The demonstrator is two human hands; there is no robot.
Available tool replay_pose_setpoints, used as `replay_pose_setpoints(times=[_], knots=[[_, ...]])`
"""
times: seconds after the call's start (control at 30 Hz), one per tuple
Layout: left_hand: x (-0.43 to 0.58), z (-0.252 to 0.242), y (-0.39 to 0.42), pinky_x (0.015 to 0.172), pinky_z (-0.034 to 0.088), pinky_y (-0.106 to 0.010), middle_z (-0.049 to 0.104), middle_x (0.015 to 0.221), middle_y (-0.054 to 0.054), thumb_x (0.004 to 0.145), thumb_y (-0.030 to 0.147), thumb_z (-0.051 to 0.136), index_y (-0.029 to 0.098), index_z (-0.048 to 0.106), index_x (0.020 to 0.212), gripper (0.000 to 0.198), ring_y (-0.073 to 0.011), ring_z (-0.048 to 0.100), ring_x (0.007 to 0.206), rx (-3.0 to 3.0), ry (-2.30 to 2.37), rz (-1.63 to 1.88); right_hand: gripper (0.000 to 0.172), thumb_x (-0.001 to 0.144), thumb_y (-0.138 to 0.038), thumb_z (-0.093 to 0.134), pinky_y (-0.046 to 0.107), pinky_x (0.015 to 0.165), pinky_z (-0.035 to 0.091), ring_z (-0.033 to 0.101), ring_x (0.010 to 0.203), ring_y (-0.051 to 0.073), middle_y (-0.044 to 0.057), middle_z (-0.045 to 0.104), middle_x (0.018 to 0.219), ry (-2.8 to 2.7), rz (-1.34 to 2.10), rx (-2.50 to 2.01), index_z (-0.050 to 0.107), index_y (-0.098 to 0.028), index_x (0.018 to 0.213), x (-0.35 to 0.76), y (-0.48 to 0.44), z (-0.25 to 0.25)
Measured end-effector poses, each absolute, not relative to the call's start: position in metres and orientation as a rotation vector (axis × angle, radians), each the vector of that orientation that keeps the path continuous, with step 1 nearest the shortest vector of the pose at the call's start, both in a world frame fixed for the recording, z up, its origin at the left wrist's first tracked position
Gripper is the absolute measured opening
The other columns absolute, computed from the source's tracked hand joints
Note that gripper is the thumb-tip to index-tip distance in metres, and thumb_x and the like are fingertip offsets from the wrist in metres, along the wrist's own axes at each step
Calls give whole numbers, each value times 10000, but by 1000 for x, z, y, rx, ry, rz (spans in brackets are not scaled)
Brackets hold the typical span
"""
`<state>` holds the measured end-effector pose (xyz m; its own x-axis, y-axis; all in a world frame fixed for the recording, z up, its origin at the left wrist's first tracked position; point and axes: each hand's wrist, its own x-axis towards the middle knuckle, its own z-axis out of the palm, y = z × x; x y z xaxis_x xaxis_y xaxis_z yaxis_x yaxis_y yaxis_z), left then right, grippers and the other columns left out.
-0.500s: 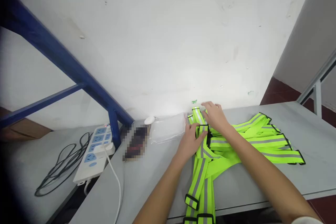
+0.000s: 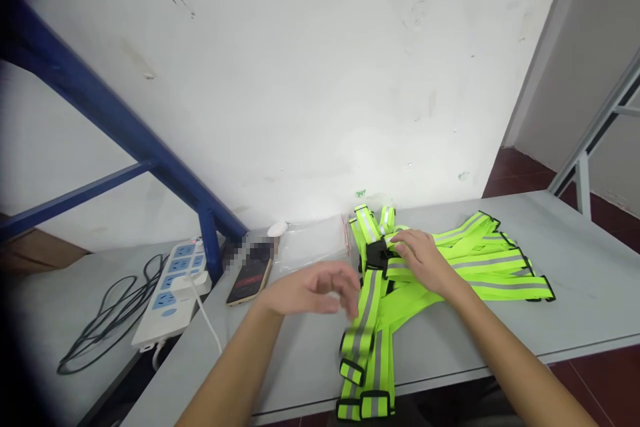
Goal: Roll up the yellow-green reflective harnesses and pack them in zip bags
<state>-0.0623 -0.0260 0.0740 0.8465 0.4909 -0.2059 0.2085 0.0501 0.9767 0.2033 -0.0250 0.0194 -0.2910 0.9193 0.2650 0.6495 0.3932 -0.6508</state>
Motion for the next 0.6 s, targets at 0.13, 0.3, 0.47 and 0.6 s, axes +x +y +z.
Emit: replay_pose_setpoints(times=[0.13, 0.3, 0.47, 0.6], knots=[[-59, 63, -27, 642, 483, -314, 711, 835, -70, 836, 478, 597, 212, 602, 995, 310, -177, 652, 653, 1524, 730, 340, 309, 952, -434, 439, 450, 999, 377, 531, 1181, 262, 86, 623, 1211, -2132, 469, -1352, 599, -237, 1127, 198, -29, 11], [-19, 12, -10, 646, 450, -256, 598, 756, -3, 862, 359, 499, 189, 566, 847, 184, -136, 569, 696, 1775, 1193, 934, 265, 929, -364, 499, 474, 1012, 349, 501, 1212, 271, 113, 590, 1260, -2234, 252, -1349, 599, -221, 1128, 181, -32, -14], [-5, -21, -9, 596, 387, -254, 512, 667, 33, 834, 350, 519, 203, 511, 769, 161, -135, 497, 633, 1873, 1343, 950, 213, 948, -367, 462, 429, 910, 387, 546, 1098, 262, 96, 616, 1145, -2125, 217, -1477, 594, -224, 1034, 172, -38, -27], [-5, -27, -16, 626, 360, -270, 484, 694, 23, 839, 346, 522, 214, 439, 713, 201, -157, 490, 691, 1942, 1480, 951, 170, 939, -351, 478, 398, 844, 382, 569, 977, 240, 72, 612, 1017, -2053, 223, -1542, 587, -222, 921, 168, -38, -25]])
